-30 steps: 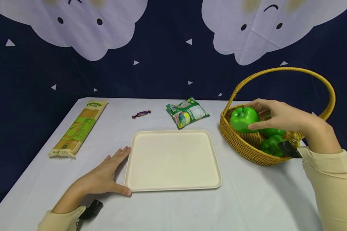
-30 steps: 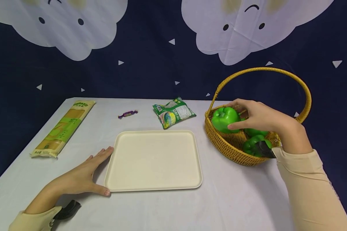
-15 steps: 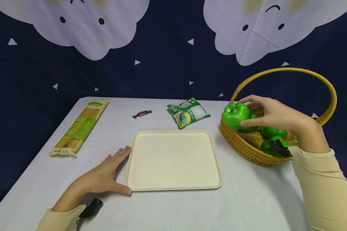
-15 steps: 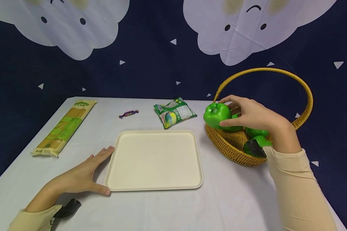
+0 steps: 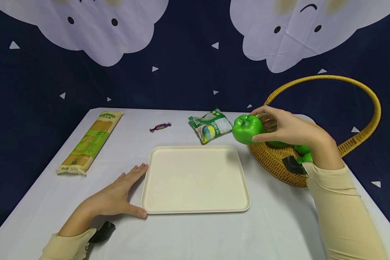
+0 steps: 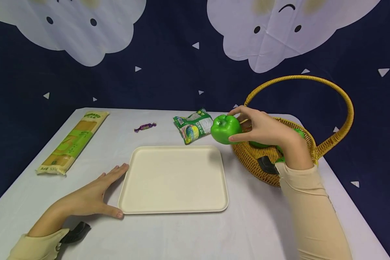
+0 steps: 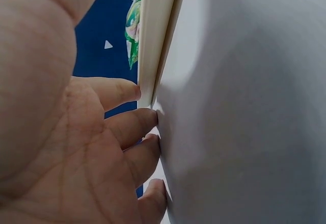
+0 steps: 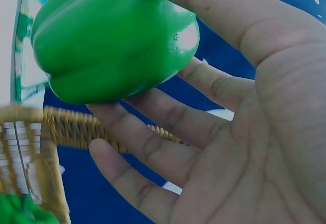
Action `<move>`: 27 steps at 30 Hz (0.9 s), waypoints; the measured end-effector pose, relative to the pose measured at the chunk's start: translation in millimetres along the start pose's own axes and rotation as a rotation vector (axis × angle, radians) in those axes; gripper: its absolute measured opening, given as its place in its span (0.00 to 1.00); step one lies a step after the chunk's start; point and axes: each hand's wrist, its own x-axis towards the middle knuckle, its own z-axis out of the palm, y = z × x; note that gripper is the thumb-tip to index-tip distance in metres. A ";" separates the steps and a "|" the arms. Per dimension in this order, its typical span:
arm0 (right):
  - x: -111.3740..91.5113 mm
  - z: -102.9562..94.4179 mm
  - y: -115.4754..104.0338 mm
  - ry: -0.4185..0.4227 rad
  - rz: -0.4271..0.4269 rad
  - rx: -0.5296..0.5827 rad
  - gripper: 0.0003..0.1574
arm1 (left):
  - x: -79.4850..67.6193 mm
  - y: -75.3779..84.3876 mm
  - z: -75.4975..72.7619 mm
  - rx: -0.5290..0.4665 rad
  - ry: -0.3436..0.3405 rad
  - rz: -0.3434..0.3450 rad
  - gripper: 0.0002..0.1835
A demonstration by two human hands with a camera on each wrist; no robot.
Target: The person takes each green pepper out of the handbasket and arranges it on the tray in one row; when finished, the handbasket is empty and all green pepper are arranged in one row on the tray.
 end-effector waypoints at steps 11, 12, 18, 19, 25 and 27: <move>26.0 22.3 -17.7 -0.031 -0.079 0.041 0.46 | -0.4 1.2 -0.7 0.002 -0.004 0.006 0.79; 28.5 24.6 -18.7 -0.032 -0.083 0.044 0.46 | -0.5 1.4 -0.8 0.002 -0.004 0.005 0.79; 43.5 41.7 -23.6 -0.050 -0.128 0.088 0.44 | -1.0 2.0 -1.0 0.003 -0.004 -0.001 0.79; 46.1 44.6 -24.4 -0.056 -0.139 0.098 0.44 | -1.1 2.0 -1.0 0.002 -0.002 0.001 0.79; 59.2 59.6 -29.1 -0.098 -0.190 0.143 0.44 | -1.5 1.3 -0.7 0.007 0.003 0.009 0.79; 61.9 63.4 -32.0 -0.111 -0.204 0.150 0.46 | -1.3 1.2 -0.4 0.013 0.001 0.008 0.79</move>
